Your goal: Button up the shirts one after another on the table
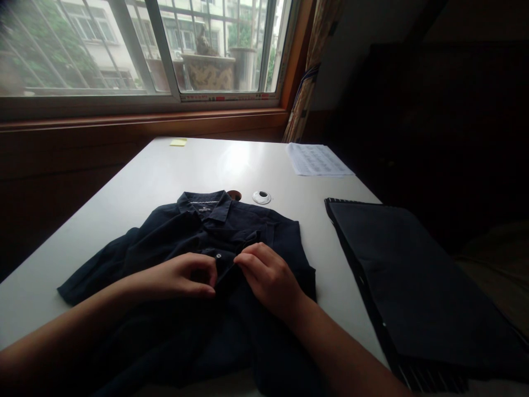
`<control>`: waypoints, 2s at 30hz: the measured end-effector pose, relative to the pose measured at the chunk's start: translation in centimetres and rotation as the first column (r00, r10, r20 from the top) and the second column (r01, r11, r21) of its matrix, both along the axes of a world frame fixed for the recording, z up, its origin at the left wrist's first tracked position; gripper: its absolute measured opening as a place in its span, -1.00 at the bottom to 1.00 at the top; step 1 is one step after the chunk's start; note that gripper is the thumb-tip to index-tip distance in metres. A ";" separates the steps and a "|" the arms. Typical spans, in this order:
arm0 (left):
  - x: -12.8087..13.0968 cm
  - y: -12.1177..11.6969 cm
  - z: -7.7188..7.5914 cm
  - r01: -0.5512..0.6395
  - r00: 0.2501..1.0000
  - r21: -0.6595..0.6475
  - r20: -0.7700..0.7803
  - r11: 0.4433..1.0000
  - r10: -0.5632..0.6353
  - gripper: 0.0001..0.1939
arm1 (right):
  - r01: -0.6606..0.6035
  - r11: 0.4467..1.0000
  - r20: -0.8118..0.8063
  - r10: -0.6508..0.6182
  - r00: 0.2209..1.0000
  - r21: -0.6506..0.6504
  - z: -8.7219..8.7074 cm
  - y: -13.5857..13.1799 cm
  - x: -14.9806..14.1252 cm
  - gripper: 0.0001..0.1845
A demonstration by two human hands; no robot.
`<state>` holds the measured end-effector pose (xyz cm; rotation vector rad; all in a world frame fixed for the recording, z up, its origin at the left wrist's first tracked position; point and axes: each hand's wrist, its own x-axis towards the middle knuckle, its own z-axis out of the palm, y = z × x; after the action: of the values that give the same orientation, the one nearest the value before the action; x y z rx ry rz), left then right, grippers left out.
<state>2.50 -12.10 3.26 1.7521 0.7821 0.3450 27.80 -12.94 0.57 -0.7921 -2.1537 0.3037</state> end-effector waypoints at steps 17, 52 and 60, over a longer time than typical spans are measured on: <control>1.0 -0.9 -0.5 0.030 0.994 0.200 -0.111 0.979 -0.008 -0.74 | -0.087 0.995 0.027 0.088 0.996 -0.056 -0.3 0.3 0.1 -0.74; 0.9 -0.2 -1.3 -0.068 0.994 0.062 -0.078 0.996 0.073 -0.84 | -0.328 0.878 0.107 0.385 0.917 -0.349 1.2 -0.9 0.2 -0.79; 0.6 -0.1 -1.4 -0.018 0.998 0.232 -0.050 0.972 0.030 -0.85 | -0.252 0.900 0.125 0.313 0.941 -0.354 0.3 -0.4 0.0 -0.94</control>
<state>3.12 -12.18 1.91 1.9785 0.8278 0.4214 27.84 -13.33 0.90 -0.7071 -2.4277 0.7951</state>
